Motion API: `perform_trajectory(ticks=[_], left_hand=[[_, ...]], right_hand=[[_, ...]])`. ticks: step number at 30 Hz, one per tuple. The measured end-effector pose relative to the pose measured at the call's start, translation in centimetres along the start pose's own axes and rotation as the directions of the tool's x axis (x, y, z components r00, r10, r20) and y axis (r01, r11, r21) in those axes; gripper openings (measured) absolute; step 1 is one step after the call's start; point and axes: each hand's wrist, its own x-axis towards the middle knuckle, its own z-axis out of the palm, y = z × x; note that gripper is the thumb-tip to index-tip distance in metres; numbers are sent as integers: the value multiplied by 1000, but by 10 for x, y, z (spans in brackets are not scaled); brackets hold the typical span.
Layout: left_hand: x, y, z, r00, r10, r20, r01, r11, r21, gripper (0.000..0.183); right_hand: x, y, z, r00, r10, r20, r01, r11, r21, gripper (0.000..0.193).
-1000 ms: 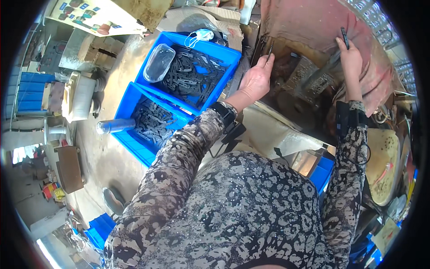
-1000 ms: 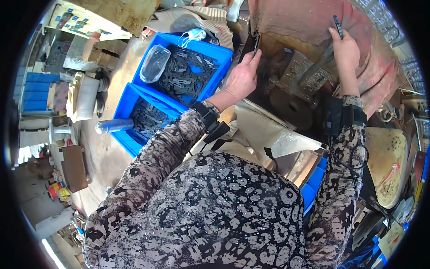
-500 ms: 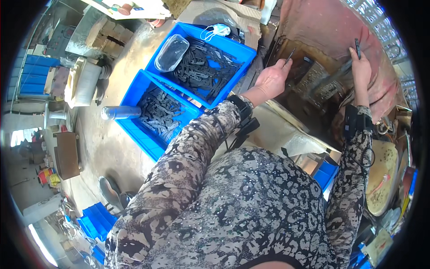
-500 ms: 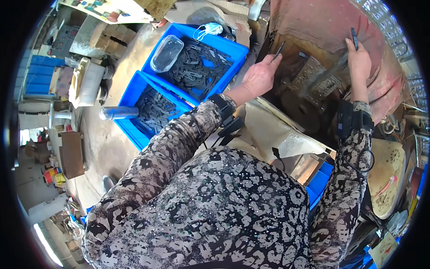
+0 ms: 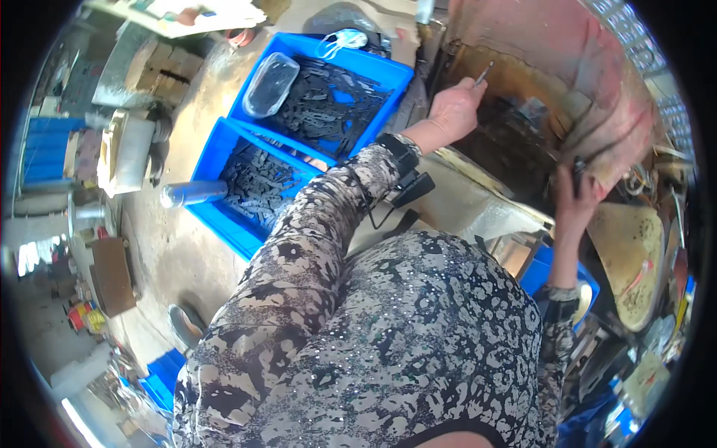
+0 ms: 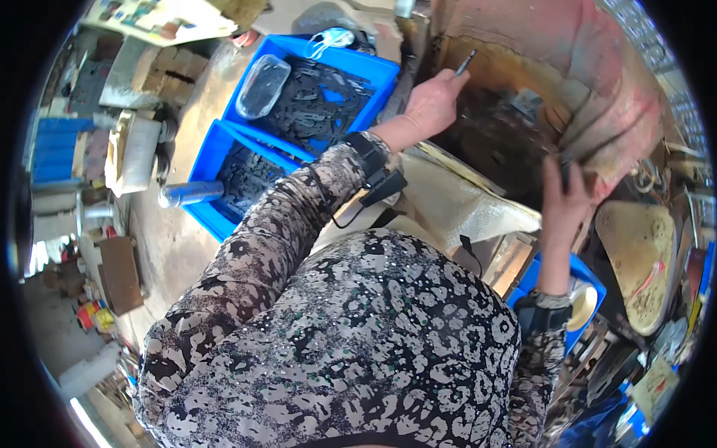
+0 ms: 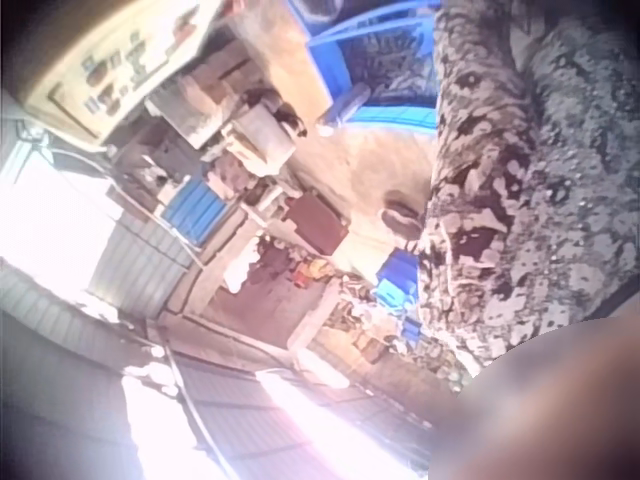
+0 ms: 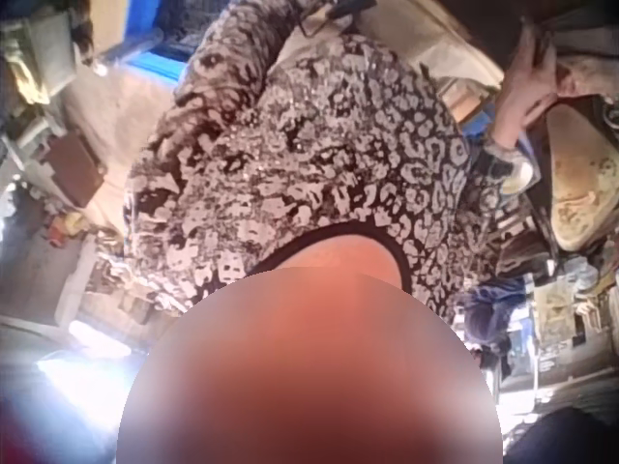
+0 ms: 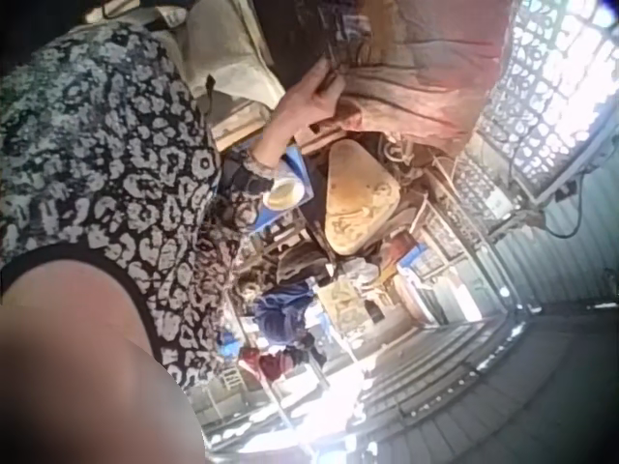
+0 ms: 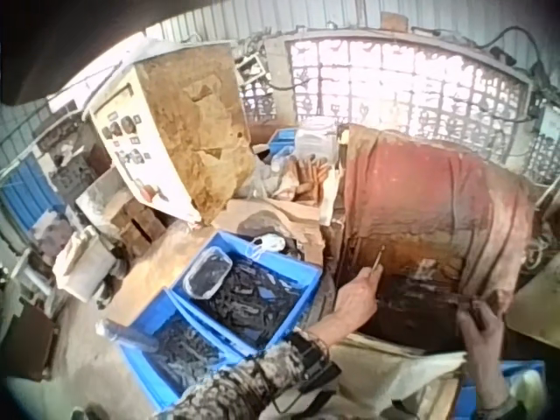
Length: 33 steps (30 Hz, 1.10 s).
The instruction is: Operating a manual press machine to process and shape small metal components.
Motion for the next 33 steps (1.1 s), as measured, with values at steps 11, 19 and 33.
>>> perform_trajectory(ticks=[11,19,33], left_hand=[[13,-1,32,863,272,426,-362,921,146,27],[29,-12,58,641,238,730,-540,815,209,18],[27,58,-4,787,28,617,-76,996,52,29]], right_hand=[[-120,-1,4,973,48,224,-106,961,255,20],[-130,0,-1,902,190,387,-332,879,342,21],[-47,30,20,635,481,604,-476,-373,797,19]])
